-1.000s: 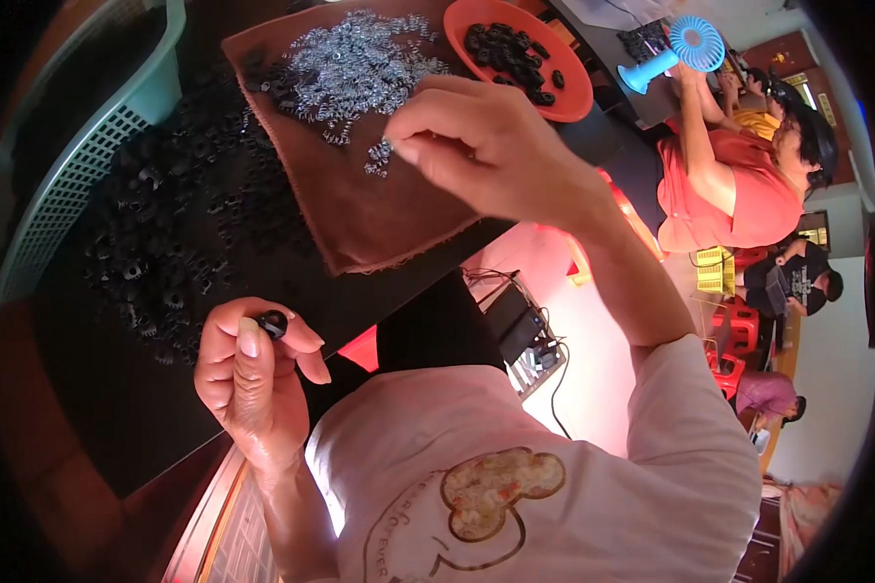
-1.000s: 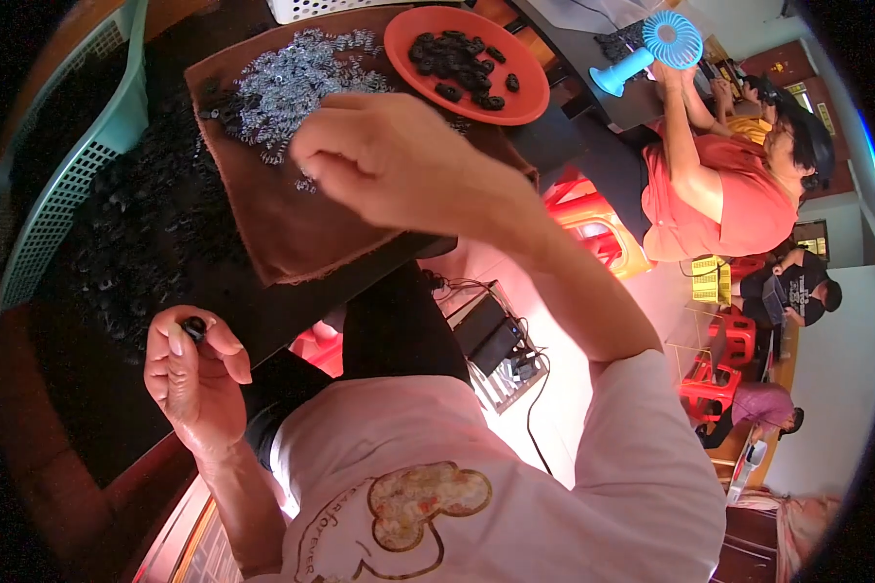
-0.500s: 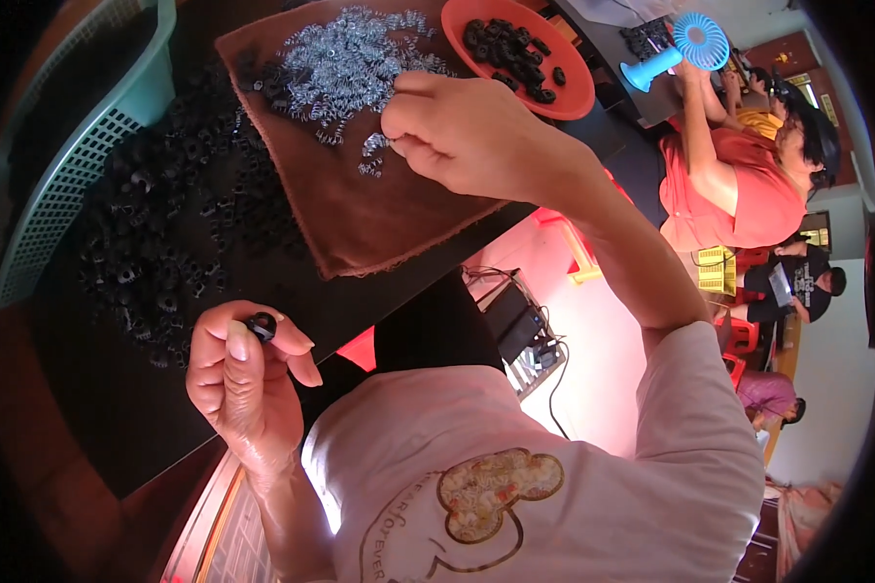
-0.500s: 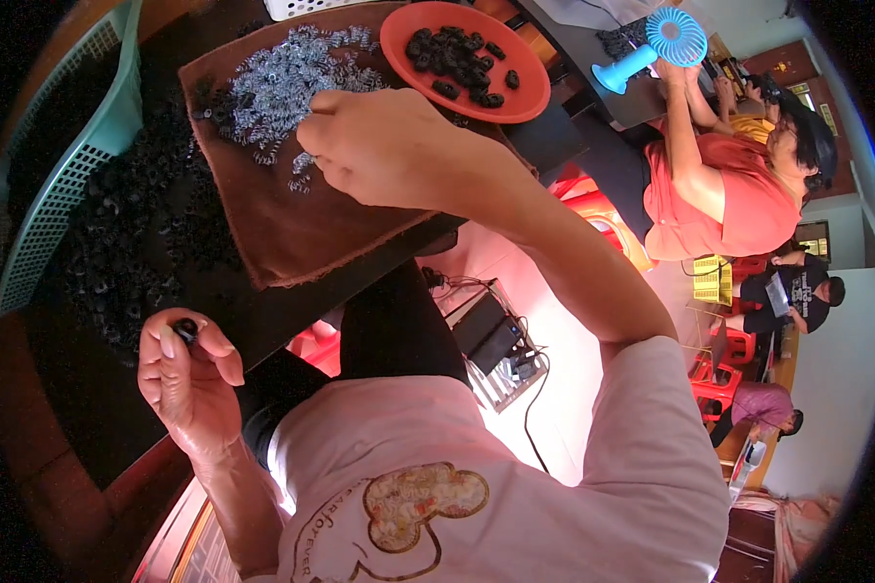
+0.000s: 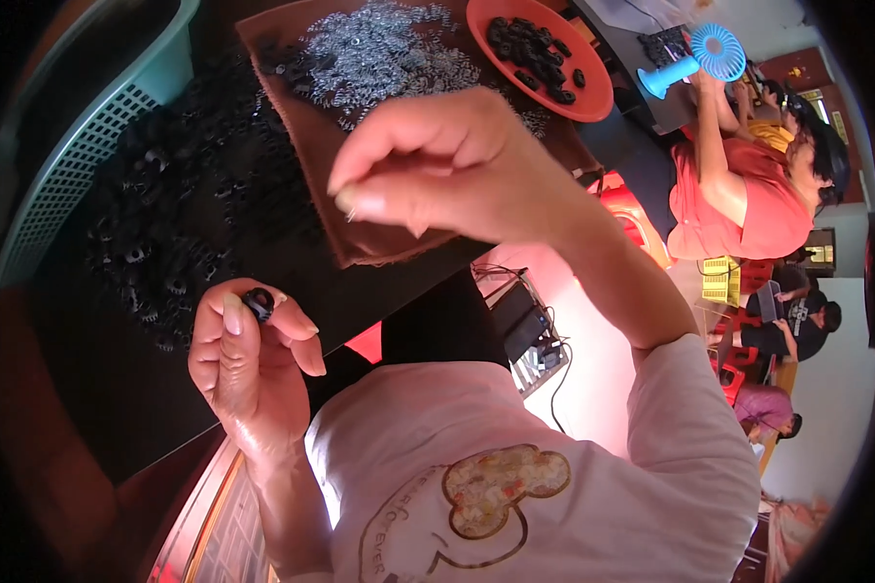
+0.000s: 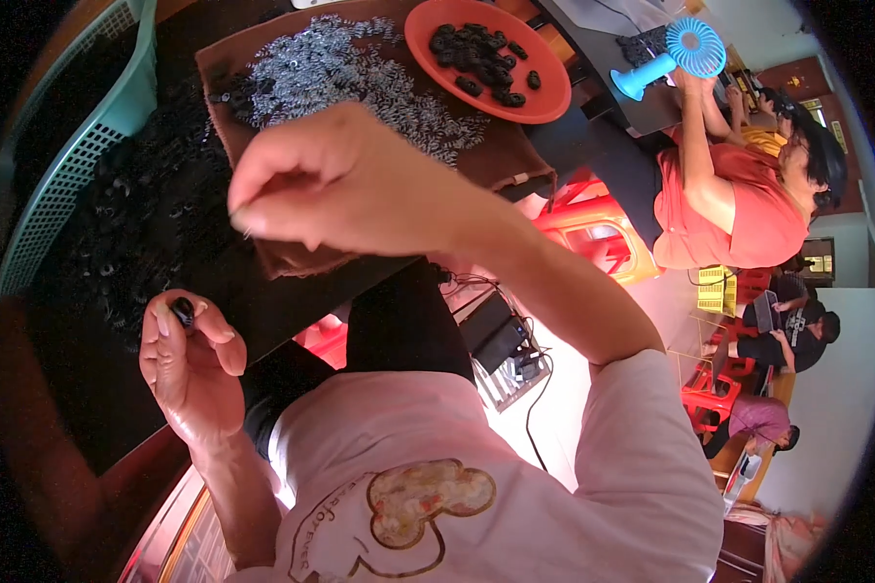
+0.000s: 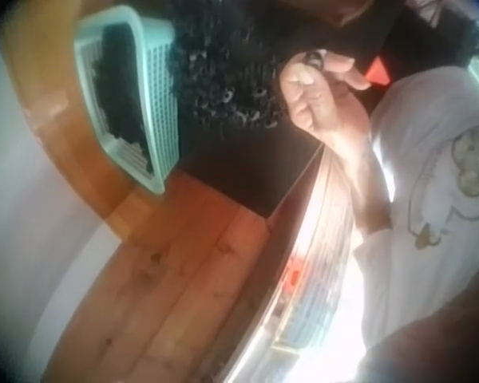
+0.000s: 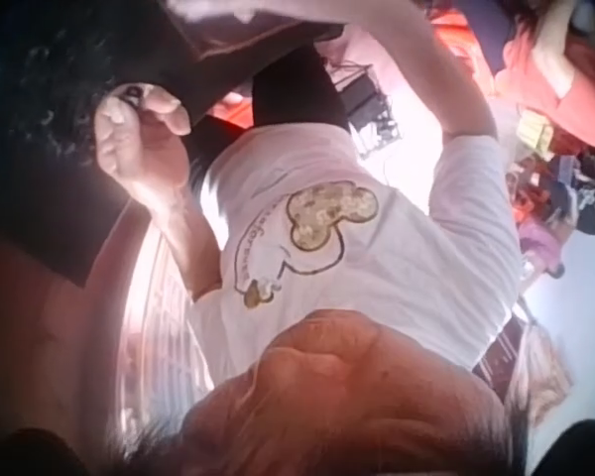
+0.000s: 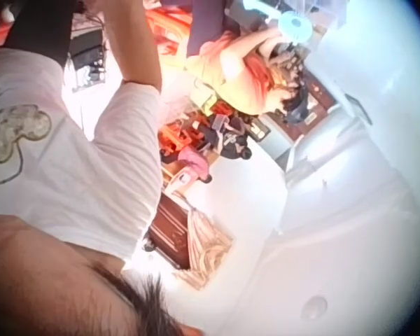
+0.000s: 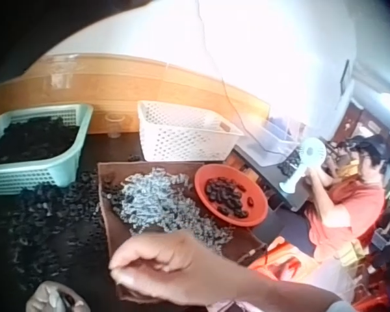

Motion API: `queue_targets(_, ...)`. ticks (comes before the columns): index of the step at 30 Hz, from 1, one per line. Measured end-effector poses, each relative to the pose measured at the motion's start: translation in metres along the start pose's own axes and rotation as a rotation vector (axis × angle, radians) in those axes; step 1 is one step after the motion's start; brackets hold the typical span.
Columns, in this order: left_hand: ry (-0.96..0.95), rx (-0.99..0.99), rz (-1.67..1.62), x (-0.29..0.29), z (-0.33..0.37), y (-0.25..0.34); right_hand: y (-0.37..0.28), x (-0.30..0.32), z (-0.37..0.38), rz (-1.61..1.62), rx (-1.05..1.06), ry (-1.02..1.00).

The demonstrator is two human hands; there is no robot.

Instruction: Assembling small silver pins into black plastic components at a workbench.

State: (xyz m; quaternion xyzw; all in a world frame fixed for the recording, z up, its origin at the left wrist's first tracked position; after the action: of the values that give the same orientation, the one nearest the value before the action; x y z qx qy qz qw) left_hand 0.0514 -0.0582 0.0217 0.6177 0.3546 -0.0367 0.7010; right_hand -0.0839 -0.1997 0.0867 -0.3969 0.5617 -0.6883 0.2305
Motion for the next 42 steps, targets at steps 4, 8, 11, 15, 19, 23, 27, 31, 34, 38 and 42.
queue_targets(4,0.063,0.044,-0.021,0.002,0.000,-0.001,-0.008,-0.046,0.009,0.194,0.165,-0.083)
queue_targets(8,0.076,0.045,-0.060,0.003,-0.001,0.000,-0.006,-0.069,0.012,0.267,0.181,-0.119)
queue_targets(11,0.085,0.044,-0.107,0.004,0.000,0.000,-0.013,-0.072,0.012,0.089,0.367,-0.045)
queue_targets(15,0.101,0.049,-0.159,0.005,-0.003,0.000,-0.027,-0.074,-0.006,-0.264,0.660,0.076)
queue_targets(19,0.061,0.036,-0.161,0.004,-0.001,-0.001,-0.024,-0.078,-0.009,-0.281,0.590,0.034)
queue_targets(23,0.057,0.015,-0.128,0.008,-0.004,0.002,-0.020,-0.053,-0.007,-0.291,0.525,0.107)
queue_targets(27,-0.050,-0.037,-0.143,0.006,-0.023,0.013,-0.001,-0.032,0.002,-0.331,0.392,0.143)
queue_targets(31,-0.076,0.020,-0.098,0.005,-0.040,0.010,0.007,-0.035,0.004,-0.478,0.423,0.041)
queue_targets(34,-0.095,0.105,-0.017,0.003,-0.047,0.002,0.005,-0.048,0.003,-0.547,0.436,-0.027)
queue_targets(38,-0.074,0.182,-0.025,0.002,-0.054,-0.005,-0.002,-0.068,-0.004,-0.789,0.452,-0.097)
queue_targets(42,-0.094,0.181,-0.037,0.000,-0.053,-0.005,0.000,-0.082,-0.002,-0.960,0.454,-0.107)
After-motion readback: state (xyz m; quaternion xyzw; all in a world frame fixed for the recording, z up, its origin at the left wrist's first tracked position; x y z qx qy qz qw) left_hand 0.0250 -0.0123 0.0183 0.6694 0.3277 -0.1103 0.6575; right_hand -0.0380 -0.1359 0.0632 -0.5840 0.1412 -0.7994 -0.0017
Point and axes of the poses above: each hand's wrist, its own z-axis towards the middle knuckle, its own x-axis out of the back of the hand, y = z × x, the point moved 7 cm from there along z, towards the middle knuckle
